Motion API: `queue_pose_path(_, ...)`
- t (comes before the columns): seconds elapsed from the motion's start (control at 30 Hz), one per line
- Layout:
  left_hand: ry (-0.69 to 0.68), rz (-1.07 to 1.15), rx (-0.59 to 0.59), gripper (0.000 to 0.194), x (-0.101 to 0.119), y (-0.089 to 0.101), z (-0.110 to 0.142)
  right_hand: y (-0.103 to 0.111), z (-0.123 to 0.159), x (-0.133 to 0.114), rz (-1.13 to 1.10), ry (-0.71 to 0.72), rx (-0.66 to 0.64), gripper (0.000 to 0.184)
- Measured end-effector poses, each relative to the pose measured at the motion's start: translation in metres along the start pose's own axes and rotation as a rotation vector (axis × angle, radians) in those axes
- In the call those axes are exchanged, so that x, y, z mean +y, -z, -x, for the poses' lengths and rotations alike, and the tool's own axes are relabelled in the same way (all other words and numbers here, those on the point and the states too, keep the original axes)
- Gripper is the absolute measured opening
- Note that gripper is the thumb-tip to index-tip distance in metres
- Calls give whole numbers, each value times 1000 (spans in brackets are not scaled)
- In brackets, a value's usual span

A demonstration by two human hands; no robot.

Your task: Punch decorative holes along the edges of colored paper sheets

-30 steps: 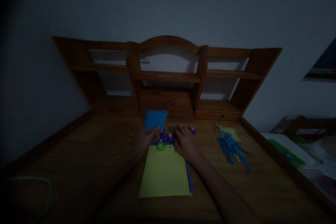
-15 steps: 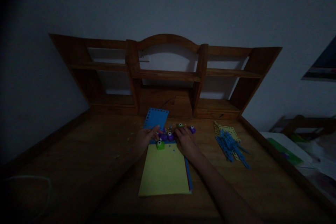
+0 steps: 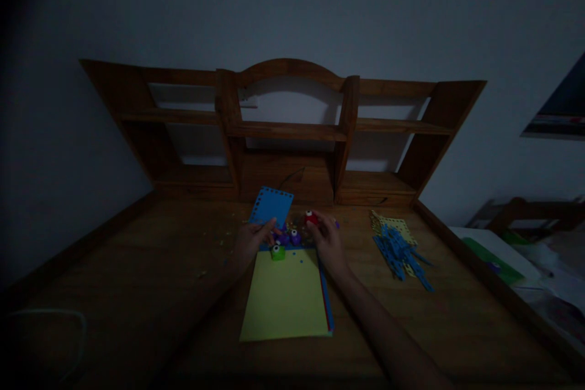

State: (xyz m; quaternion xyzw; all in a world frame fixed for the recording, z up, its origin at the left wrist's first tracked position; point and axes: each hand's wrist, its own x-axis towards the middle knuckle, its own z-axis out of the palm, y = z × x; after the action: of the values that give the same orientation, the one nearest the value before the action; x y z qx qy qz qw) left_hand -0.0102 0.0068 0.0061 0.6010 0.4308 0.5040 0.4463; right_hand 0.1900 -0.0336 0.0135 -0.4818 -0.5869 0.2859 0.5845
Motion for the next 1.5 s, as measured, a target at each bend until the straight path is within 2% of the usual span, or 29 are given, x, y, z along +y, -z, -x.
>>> queue_pose_path(0.07,8,13,-6,43,-1,0,-1,-3,-1,3,-340,-163,9,33)
queue_pose_path(0.13,11,15,-15,45,-1,0,-1,-5,-3,5,-616,-244,5,30)
queue_pose_path(0.2,7,9,-26,45,-2,1,-2,-3,-6,6,-787,-294,-33,25)
queue_pose_path(0.27,10,12,-30,45,-2,1,-1,0,-7,4,-861,-375,-113,20)
queue_pose_path(0.37,20,24,-27,44,-2,0,0,4,-8,0,-878,-471,-180,17)
queue_pose_path(0.57,17,24,-21,45,-1,-1,0,4,-6,-5,-859,-485,-224,25)
queue_pose_path(0.7,20,1,-13,44,-1,0,0,-1,-2,-8,-804,-414,-257,23)
queue_pose_path(0.83,14,-16,-22,44,-2,2,0,-3,3,-13,-794,-322,-293,35)
queue_pose_path(0.93,5,-17,-22,45,-2,1,0,-4,5,-17,-801,-313,-314,36)
queue_pose_path(1.1,-16,-28,-23,46,-4,1,-1,-5,6,-19,-767,-322,-296,34)
queue_pose_path(1.3,-7,-36,-60,48,-9,1,-2,-7,3,-10,-729,-366,-238,32)
queue_pose_path(1.5,-41,-39,-63,48,-5,0,1,-5,0,-5,-582,-428,-277,36)
